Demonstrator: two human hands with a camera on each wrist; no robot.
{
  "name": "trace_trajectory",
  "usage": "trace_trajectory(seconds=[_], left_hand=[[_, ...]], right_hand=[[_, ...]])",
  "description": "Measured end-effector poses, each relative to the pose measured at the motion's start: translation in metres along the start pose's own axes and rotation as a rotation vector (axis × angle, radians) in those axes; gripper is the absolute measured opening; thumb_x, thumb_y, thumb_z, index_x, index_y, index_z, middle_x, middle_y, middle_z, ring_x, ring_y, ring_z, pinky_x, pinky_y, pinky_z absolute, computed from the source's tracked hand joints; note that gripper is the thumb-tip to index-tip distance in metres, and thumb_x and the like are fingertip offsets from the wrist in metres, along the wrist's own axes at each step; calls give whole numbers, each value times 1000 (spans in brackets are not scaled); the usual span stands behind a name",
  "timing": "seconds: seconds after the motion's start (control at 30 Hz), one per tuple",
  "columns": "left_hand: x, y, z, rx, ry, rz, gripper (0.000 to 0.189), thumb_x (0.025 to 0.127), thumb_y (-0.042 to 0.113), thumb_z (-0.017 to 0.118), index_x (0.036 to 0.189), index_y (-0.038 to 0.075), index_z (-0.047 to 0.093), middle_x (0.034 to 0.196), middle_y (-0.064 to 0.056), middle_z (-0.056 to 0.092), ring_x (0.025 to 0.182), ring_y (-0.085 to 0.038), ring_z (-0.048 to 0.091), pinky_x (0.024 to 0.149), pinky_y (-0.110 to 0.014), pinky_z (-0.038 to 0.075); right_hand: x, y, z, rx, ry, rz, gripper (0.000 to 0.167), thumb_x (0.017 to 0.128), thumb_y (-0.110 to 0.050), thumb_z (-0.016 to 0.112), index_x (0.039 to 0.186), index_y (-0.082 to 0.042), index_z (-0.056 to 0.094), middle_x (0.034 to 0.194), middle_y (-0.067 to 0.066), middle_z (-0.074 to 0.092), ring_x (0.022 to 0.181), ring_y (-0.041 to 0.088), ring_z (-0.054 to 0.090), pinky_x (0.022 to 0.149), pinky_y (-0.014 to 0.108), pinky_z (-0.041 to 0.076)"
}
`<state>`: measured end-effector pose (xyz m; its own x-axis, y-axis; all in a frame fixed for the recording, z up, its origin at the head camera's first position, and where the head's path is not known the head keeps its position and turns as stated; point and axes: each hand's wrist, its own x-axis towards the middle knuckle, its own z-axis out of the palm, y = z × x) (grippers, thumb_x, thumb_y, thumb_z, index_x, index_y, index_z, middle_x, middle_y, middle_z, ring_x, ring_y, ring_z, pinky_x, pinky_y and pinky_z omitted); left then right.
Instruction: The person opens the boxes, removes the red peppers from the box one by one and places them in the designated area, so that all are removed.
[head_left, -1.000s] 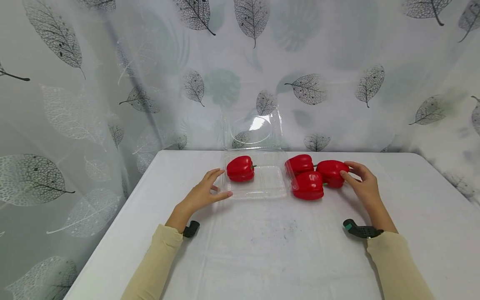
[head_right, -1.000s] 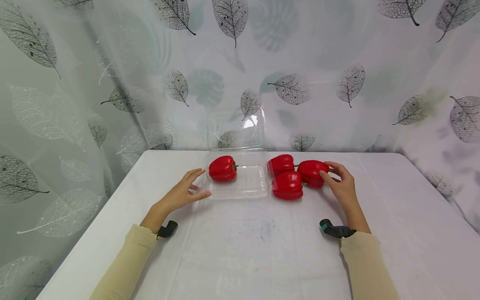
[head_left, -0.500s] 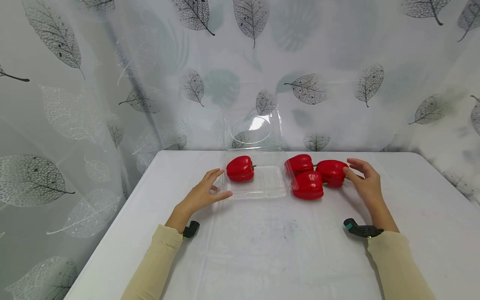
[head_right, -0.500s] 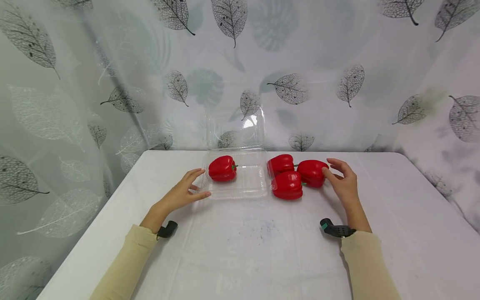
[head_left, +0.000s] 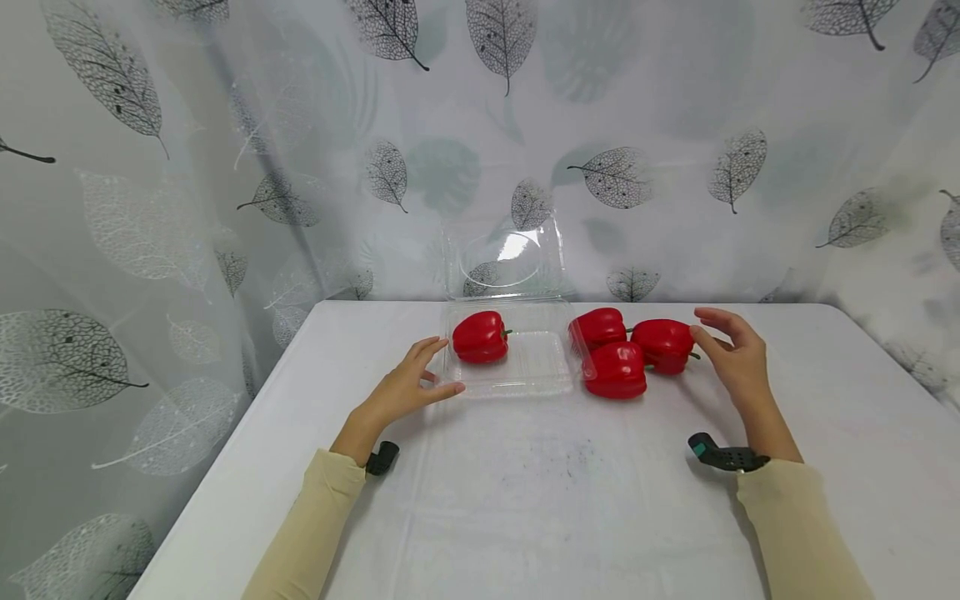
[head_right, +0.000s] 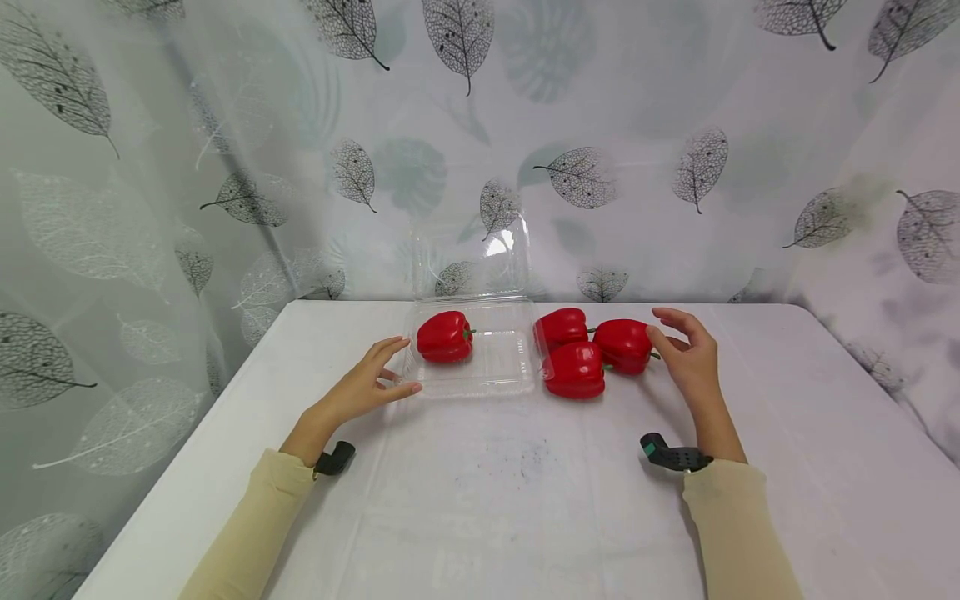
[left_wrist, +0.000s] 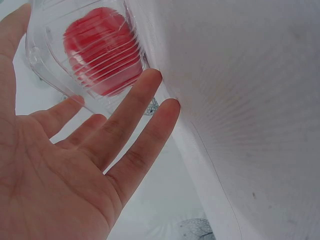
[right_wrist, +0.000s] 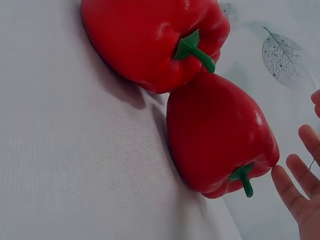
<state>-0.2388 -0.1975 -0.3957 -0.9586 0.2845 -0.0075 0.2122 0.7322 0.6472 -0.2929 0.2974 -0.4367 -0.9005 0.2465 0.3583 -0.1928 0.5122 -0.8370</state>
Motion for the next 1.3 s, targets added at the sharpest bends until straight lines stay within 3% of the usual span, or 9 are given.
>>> trace_trajectory(seconds=[0.2, 0.67, 1.0, 1.3], left_hand=[[1, 0, 0, 3, -4, -2, 90, 83, 57, 70, 154, 23, 27, 159, 1, 20, 113, -19, 62, 96, -49, 47], [1, 0, 0, 8, -4, -10, 90, 82, 57, 70, 154, 24, 27, 159, 1, 21, 113, -20, 62, 96, -49, 47], [1, 0, 1, 3, -5, -16, 90, 82, 57, 70, 154, 24, 28, 159, 0, 21, 114, -20, 61, 94, -48, 49], [2, 0, 1, 4, -5, -14, 90, 83, 57, 70, 154, 23, 28, 159, 0, 21, 114, -21, 62, 94, -48, 48]], right_hand=[[12, 19, 2, -35, 0, -9, 40, 97, -44, 56, 135, -33, 56, 136, -4, 56, 127, 15, 49, 95, 18, 47], [22, 30, 5, -64, 19, -43, 37, 97, -44, 55, 134, -37, 57, 134, -9, 57, 126, 11, 50, 98, 26, 47], [21, 19, 12, -12, 12, -67, 36, 97, -45, 56, 131, -33, 60, 132, -6, 59, 121, 14, 52, 85, 12, 48], [21, 18, 16, 13, -14, -104, 35, 97, -40, 58, 131, -33, 60, 132, -5, 58, 118, 17, 56, 80, 10, 49]])
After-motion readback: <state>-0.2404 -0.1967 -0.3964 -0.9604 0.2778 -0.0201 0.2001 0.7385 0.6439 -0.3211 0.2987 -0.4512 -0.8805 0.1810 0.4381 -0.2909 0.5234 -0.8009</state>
